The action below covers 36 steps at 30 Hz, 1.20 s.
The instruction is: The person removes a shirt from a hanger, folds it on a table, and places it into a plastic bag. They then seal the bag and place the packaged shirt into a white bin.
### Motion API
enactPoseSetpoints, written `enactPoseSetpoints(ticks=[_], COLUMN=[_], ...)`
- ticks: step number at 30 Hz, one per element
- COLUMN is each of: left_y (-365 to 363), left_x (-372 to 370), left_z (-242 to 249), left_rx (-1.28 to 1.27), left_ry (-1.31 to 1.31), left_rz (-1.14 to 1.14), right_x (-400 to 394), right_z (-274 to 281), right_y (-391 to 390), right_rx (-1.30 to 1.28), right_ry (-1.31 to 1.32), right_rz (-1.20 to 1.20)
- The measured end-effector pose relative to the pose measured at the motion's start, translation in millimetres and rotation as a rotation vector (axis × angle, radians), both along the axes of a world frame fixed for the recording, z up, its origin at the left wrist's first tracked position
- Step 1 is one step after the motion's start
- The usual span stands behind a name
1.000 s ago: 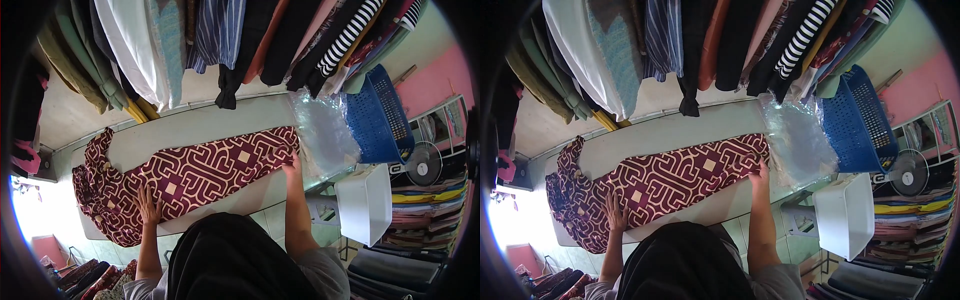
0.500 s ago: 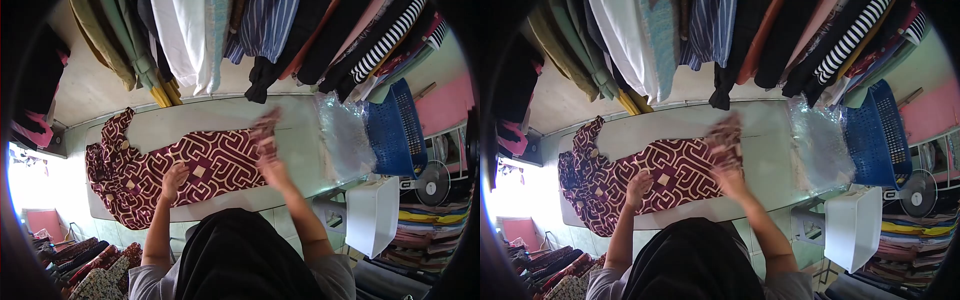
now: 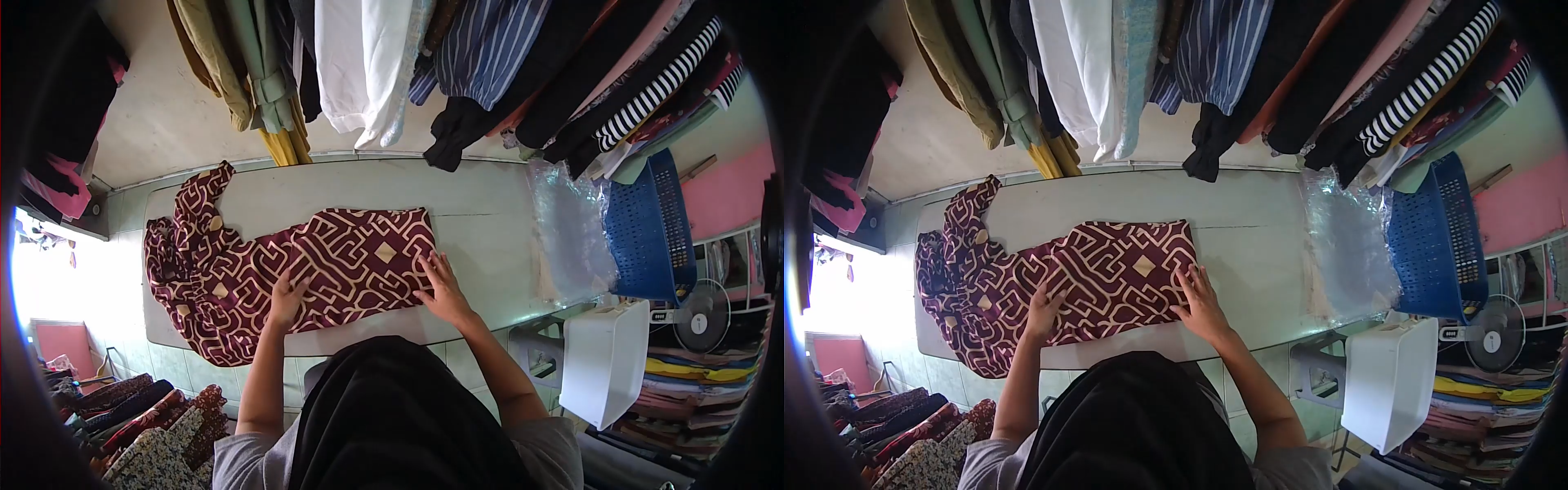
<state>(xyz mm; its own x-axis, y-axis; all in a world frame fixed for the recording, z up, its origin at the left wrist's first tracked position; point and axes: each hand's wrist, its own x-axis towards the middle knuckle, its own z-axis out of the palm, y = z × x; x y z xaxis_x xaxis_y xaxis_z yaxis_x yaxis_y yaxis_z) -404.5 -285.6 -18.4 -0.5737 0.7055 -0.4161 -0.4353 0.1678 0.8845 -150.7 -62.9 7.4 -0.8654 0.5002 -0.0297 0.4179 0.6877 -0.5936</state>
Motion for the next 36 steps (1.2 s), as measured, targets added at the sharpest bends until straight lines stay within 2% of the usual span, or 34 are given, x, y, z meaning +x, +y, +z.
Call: enactPoseSetpoints(ticks=[2,3,4,5,6,7,8,9,10,12,13,14,15,16,18,20,22,24,28,30,32,34,35,36], left_y=[-21,-29,-29,-28,-26,-16,-7,0,4,11,14,18,22,28,46,64,79,98,114,115,103,86,73,66], left_x=[-5,0,-4,-8,-12,-5,2,8,11,19,23,26,31,34,46,65,87,102,105,103,95,87,80,83], left_z=[-23,-30,-32,-34,-36,-19,-13,-8,-6,-14,-22,-26,-29,-30,-13,-24,-50,-44,-32,-8,16,27,-12,-39], left_rx=[-0.13,-0.334,-0.334,-0.384,-0.435,-0.488,-0.487,-0.589,-0.69,-0.66,-0.611,-0.561,-0.552,-0.524,-0.501,-0.379,-0.271,-0.198,-0.256,-0.094,-0.035,-0.111,-0.206,-0.235], left_ry=[0.204,0.24,0.243,0.24,0.235,0.341,0.339,0.599,0.86,0.841,0.887,0.932,0.971,0.915,0.796,0.832,0.789,0.95,0.713,0.679,0.701,0.577,0.577,0.718], left_rz=[-0.016,0.065,0.065,0.017,-0.031,-0.003,0.004,0.0,-0.004,0.078,0.115,0.15,0.15,0.133,0.018,-0.045,-0.151,-0.125,-0.141,0.018,0.087,0.122,0.08,0.177], right_x=[-2,-4,-7,-12,-16,-25,-31,-39,-41,-45,-45,-43,-34,-26,-7,25,48,78,106,107,93,88,86,84], right_z=[-5,-10,-14,-19,-23,-23,-25,-39,-52,-68,-66,-68,-66,-52,-29,-51,-34,-50,-59,-62,-30,-29,-32,-35], right_y=[1,2,3,2,6,13,17,17,23,35,35,37,47,54,67,93,104,118,115,112,96,86,82,80], right_rx=[0.053,-0.038,-0.129,-0.125,-0.126,-0.14,-0.152,-0.027,-0.027,-0.264,-0.287,-0.529,-0.564,-0.598,-0.425,-0.197,-0.047,0.051,0.009,0.004,-0.116,-0.092,-0.064,-0.035], right_ry=[0.024,0.116,0.207,0.164,0.163,0.021,-0.121,-0.012,-0.009,-0.115,-0.012,0.218,0.177,0.136,0.207,0.289,0.252,0.217,0.028,0.077,0.02,0.016,-0.007,-0.03], right_rz=[-0.003,-0.071,-0.14,-0.299,-0.299,-0.42,-0.536,-0.62,-0.611,-0.591,-0.632,-0.649,-0.671,-0.693,-0.684,-0.685,-0.741,-0.81,-0.84,-0.775,-0.752,-0.726,-0.734,-0.739])
